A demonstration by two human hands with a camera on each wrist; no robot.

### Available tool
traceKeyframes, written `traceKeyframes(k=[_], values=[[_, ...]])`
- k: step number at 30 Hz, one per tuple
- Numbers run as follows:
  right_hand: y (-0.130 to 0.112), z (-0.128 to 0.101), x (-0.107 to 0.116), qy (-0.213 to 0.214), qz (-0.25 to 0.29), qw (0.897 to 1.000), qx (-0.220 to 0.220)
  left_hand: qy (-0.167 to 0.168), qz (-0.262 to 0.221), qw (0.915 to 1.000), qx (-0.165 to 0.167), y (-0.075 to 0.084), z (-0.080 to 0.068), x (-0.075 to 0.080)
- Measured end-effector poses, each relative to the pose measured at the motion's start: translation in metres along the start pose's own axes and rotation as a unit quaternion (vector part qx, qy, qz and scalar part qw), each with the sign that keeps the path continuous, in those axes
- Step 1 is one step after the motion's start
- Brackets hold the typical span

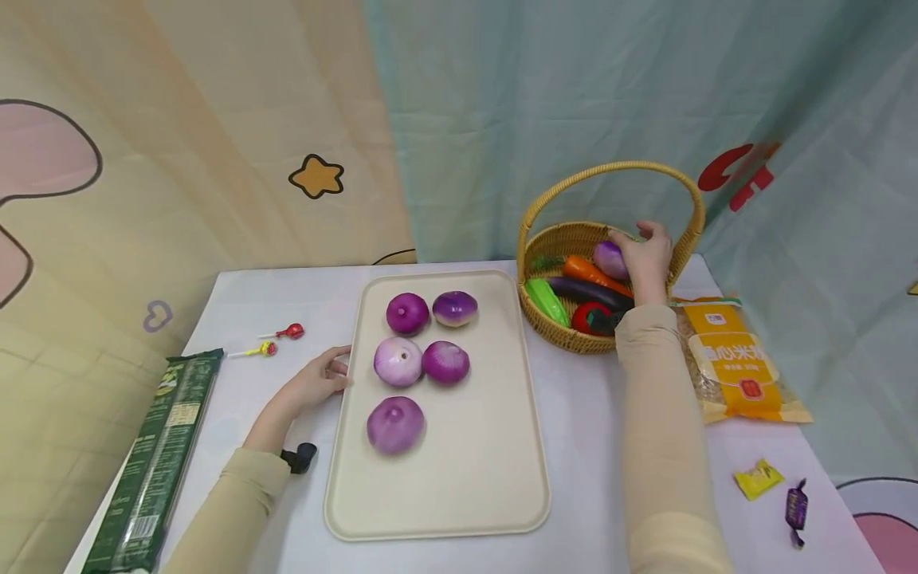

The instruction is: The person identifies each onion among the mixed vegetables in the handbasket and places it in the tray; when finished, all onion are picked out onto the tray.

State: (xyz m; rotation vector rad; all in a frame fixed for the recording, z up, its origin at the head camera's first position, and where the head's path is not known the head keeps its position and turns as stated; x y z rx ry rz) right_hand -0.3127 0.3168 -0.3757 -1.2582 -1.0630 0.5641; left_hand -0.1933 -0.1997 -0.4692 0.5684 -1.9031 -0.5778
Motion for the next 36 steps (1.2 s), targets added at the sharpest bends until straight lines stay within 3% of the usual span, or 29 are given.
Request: traceKeyframes(k=[10, 22, 30, 36], values=[[0.034, 0.008, -0.002, -0.098, -0.011, 0.994, -0.045, -0.002, -0.013, 0.9999, 0.000, 0.001, 0.001, -0.003], [0.043, 0.009, -0.001, -0.072, -0.068, 0.995, -0.014, 0.001, -0.011, 0.9999, 0.009, 0.005, 0.003, -0.003], [0.036, 0.007, -0.007, -0.056, -0.029, 0.998, -0.010, 0.003, -0.008, 0.9998, 0.019, 0.002, 0.001, -0.004], [0.015, 0.002, -0.013, -0.052, -0.001, 0.999, -0.006, 0.004, -0.016, 0.9998, 0.012, 0.002, 0.000, -0.001]])
Point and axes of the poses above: each hand's wrist, its own z-axis towards the middle knuckle, its own x-axis out of the back of the hand, y = z × x, the point moved 2 cm from there along z, towards the middle knuckle, and after that the axes turned 11 degrees about z, right-handed, at the moved point
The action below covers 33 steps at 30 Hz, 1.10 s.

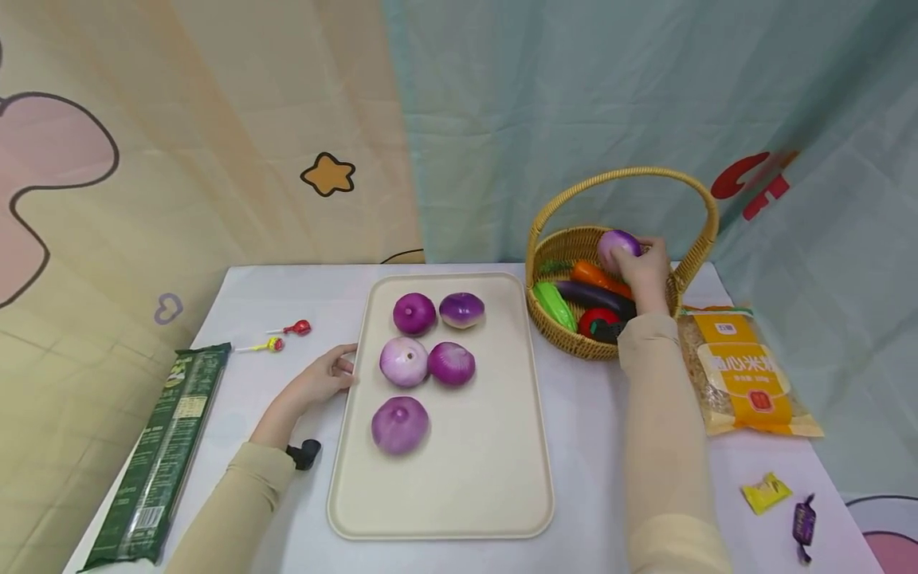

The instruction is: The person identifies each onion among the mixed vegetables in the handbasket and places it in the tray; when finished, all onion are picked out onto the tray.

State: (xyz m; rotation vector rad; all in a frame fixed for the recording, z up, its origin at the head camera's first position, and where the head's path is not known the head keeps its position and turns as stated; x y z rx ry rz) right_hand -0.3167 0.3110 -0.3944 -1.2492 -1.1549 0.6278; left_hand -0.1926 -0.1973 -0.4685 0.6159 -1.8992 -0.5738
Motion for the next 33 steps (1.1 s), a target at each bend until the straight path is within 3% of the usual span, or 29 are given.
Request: traceKeyframes(k=[5, 12, 18, 24, 29, 33], values=[[-0.020, -0.024, 0.007, -0.027, -0.031, 0.999, 0.025, -0.001, -0.003, 0.9999, -0.011, 0.001, 0.001, -0.001], [-0.031, -0.090, 0.007, -0.104, -0.033, 0.992, 0.065, -0.007, 0.010, 0.9998, -0.016, 0.002, 0.001, 0.001], [-0.005, -0.148, -0.017, -0.233, -0.010, 0.969, 0.078, -0.010, 0.011, 0.9998, -0.012, 0.001, 0.002, 0.001], [0.026, -0.194, -0.052, -0.320, 0.021, 0.946, 0.053, -0.007, 0.013, 0.9998, -0.012, 0.000, 0.001, 0.000], [0.046, -0.219, -0.080, -0.364, 0.015, 0.931, 0.029, -0.006, 0.016, 0.9998, -0.010, -0.001, 0.002, 0.002], [0.055, -0.229, -0.096, -0.365, -0.008, 0.931, 0.018, -0.010, 0.019, 0.9997, -0.007, 0.000, 0.002, 0.002]])
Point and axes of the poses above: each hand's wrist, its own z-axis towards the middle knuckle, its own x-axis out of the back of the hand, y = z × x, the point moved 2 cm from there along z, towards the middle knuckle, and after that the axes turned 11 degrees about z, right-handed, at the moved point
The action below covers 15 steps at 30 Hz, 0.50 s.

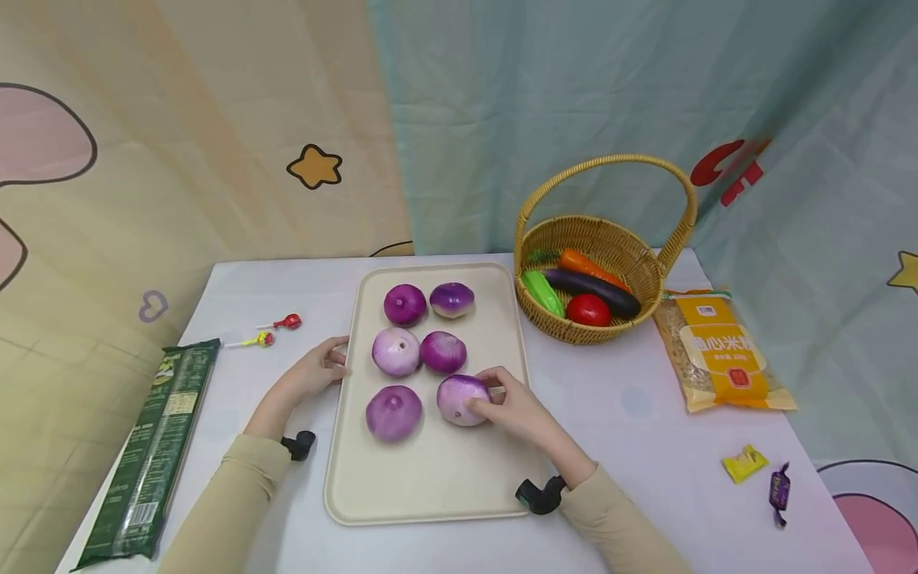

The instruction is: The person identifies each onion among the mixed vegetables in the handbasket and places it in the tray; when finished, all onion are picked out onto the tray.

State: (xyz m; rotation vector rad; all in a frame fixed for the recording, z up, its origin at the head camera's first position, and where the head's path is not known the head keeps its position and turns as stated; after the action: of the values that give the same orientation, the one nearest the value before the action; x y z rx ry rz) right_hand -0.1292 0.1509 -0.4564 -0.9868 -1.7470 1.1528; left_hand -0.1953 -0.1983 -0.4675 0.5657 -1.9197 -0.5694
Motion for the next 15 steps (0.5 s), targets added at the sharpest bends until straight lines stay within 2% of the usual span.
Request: traceKeyframes(k=[4, 8, 15], values=[[0.002, 0.001, -0.009, 0.008, -0.032, 0.999, 0.004, -0.003, 0.001, 1.0000, 0.002, 0.000, -0.001, 0.000], [0.003, 0.000, -0.013, -0.003, -0.046, 0.999, 0.012, -0.002, 0.004, 1.0000, -0.002, -0.001, -0.004, 0.000], [0.003, 0.000, -0.008, -0.006, -0.061, 0.998, 0.007, -0.003, 0.006, 0.9999, -0.013, 0.002, -0.002, 0.002]])
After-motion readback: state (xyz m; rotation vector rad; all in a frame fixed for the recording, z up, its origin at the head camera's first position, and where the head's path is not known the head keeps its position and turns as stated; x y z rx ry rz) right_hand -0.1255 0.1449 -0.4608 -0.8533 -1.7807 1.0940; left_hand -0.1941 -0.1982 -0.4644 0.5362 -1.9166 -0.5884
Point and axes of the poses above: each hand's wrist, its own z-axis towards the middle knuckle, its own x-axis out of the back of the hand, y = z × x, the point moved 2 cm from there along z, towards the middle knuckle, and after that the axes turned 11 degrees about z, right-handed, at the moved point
